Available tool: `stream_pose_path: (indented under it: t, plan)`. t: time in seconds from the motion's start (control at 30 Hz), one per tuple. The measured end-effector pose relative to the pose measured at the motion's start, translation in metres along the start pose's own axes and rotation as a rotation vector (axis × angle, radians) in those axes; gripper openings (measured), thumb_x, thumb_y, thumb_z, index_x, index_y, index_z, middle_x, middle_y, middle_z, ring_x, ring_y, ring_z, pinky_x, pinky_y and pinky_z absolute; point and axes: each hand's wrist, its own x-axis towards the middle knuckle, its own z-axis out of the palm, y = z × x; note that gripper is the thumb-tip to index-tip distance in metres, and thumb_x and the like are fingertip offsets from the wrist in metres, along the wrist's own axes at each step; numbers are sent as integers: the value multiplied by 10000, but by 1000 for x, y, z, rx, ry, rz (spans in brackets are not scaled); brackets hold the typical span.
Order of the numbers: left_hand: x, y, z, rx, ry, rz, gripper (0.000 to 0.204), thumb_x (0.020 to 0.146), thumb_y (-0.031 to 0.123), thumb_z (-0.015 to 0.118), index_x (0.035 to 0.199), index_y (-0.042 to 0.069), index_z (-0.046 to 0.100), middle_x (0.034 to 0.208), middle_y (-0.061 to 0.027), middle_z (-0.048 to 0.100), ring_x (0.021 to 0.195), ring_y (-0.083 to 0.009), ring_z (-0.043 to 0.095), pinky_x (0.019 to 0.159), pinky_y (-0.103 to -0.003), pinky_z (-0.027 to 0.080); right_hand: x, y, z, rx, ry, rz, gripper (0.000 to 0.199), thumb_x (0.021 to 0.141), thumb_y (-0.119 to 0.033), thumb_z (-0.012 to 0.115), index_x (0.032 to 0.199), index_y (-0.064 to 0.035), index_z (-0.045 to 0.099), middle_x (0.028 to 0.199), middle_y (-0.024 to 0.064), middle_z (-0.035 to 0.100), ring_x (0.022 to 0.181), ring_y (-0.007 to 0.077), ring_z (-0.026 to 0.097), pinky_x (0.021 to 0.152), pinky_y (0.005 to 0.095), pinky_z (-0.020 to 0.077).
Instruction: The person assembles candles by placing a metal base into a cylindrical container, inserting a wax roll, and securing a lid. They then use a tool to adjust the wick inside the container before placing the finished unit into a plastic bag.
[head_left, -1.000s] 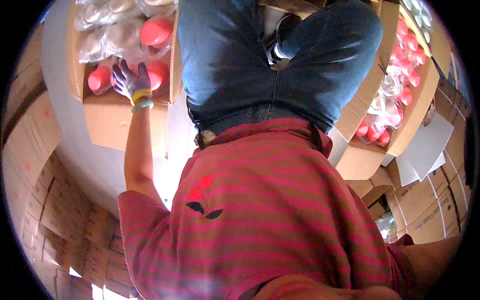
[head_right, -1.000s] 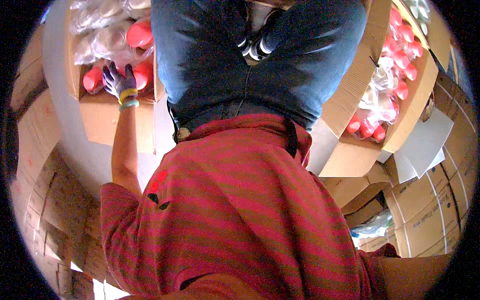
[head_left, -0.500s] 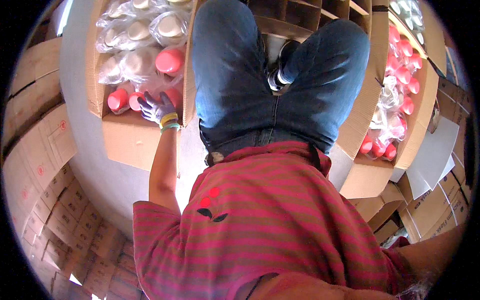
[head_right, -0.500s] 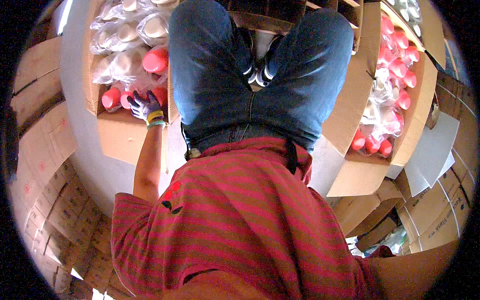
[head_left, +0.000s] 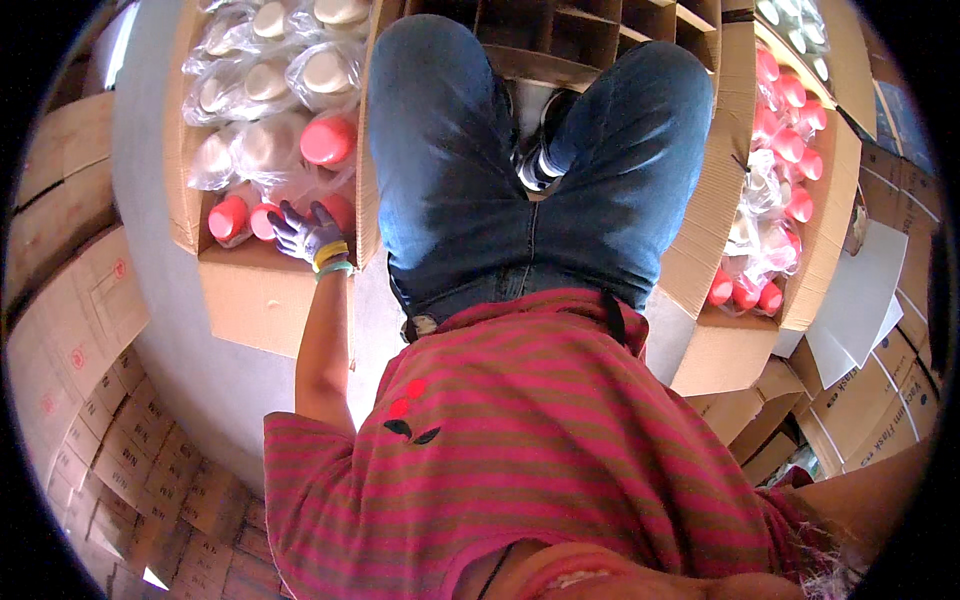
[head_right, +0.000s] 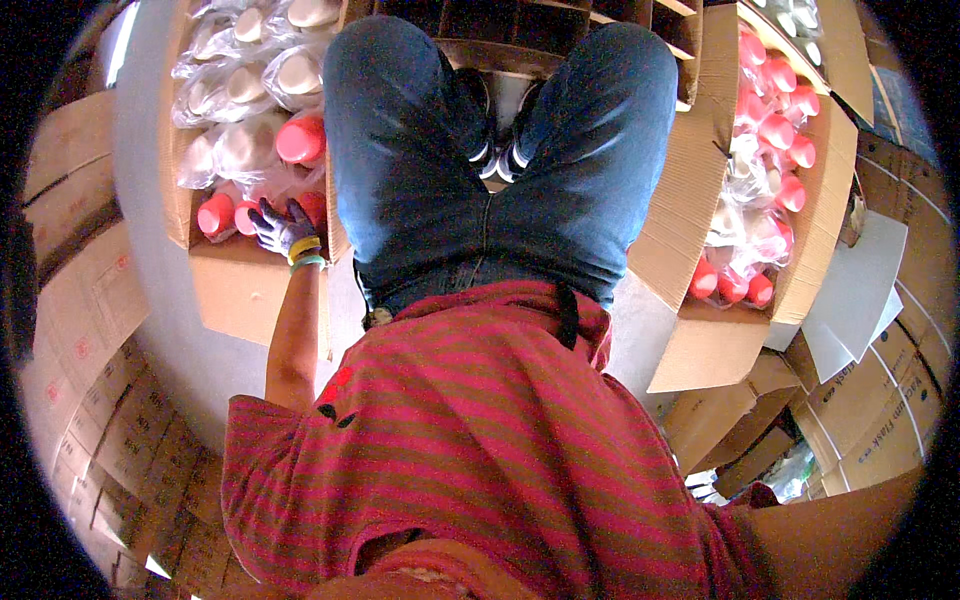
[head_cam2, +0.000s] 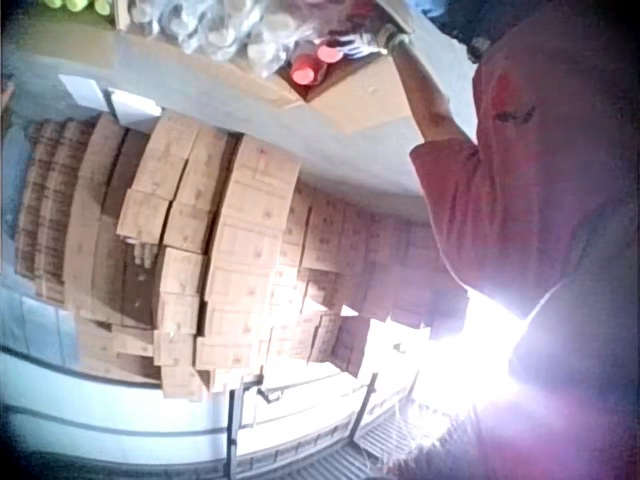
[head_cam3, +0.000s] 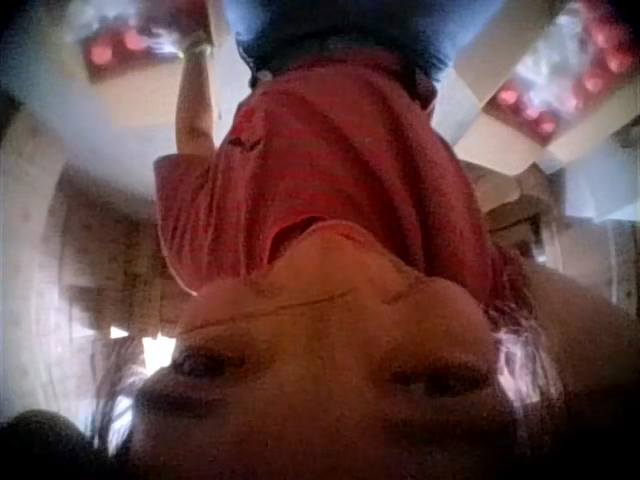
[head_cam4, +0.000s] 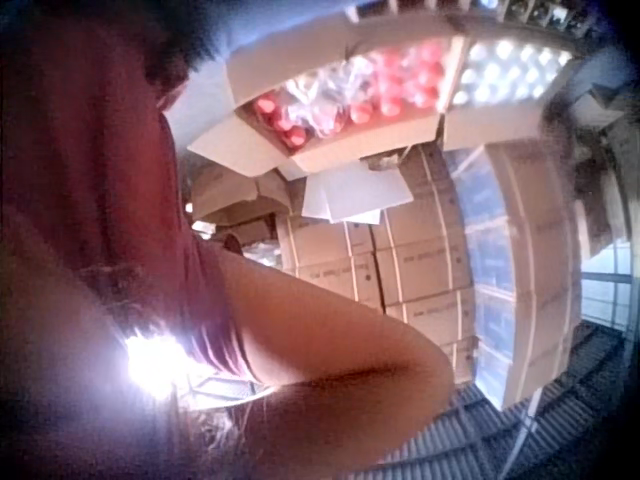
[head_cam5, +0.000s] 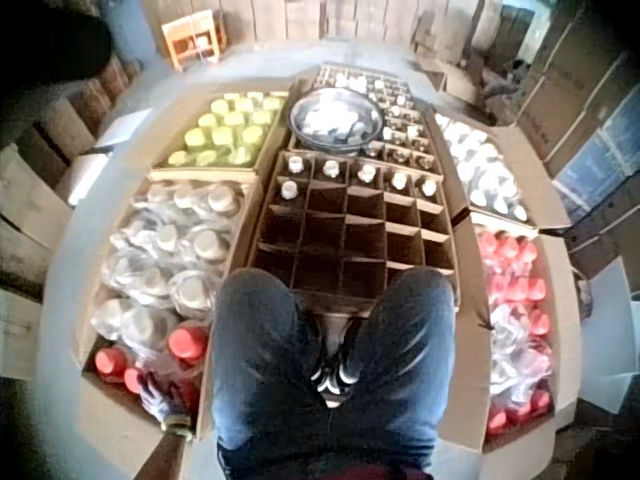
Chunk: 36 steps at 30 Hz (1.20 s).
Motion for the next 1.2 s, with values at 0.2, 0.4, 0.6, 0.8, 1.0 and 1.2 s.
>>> stream_pose_path:
  t: [0.2,0.4,0.6,0.8,1.0,1.2]
  plan:
    - [-1,2,-1,-21,35,-9,577,813,381,628,1316,131,493,1405,-239,398,1214,-425,448,963,-582,342,4,4,-3,4,-5,-7,332,935,-168,487,1208,-2,576,1218,127,602,1107,223,567,1000,353,419]
    - [6,7,-12,22,34,47,644,797,381,636,1363,146,438,1429,-215,391,1269,-416,406,1004,-597,301,7,5,-2,21,-11,-12,338,936,-175,479,1207,1,576,1222,130,601,1115,228,565,1009,357,414]
    - [132,65,-29,-452,135,272,655,809,385,621,1373,114,430,1444,-212,385,1347,-436,307,1067,-656,186,7,7,2,23,-22,-19,345,937,-181,470,1207,4,576,1226,132,599,1123,234,563,1019,362,408]
    - [235,95,97,-425,114,722,581,797,216,617,1359,119,502,1327,-195,526,1301,-369,406,1042,-477,375,25,1,-7,46,14,-72,352,937,-188,462,1206,8,576,1231,135,598,1131,239,561,1028,367,403]
    - [275,154,79,70,-796,388,490,921,436,464,1351,203,501,1313,-114,575,1244,-315,513,1049,-486,362,65,-23,-118,110,525,-229,359,938,-195,453,1206,11,576,1235,137,597,1139,244,559,1037,372,397]
    - [299,102,-49,-972,-449,59,332,970,243,535,1221,35,594,1167,-98,656,1013,-243,627,873,-323,471,127,-10,-124,338,620,-341,367,939,-201,445,1205,14,576,1239,140,595,1147,250,557,1047,377,392]
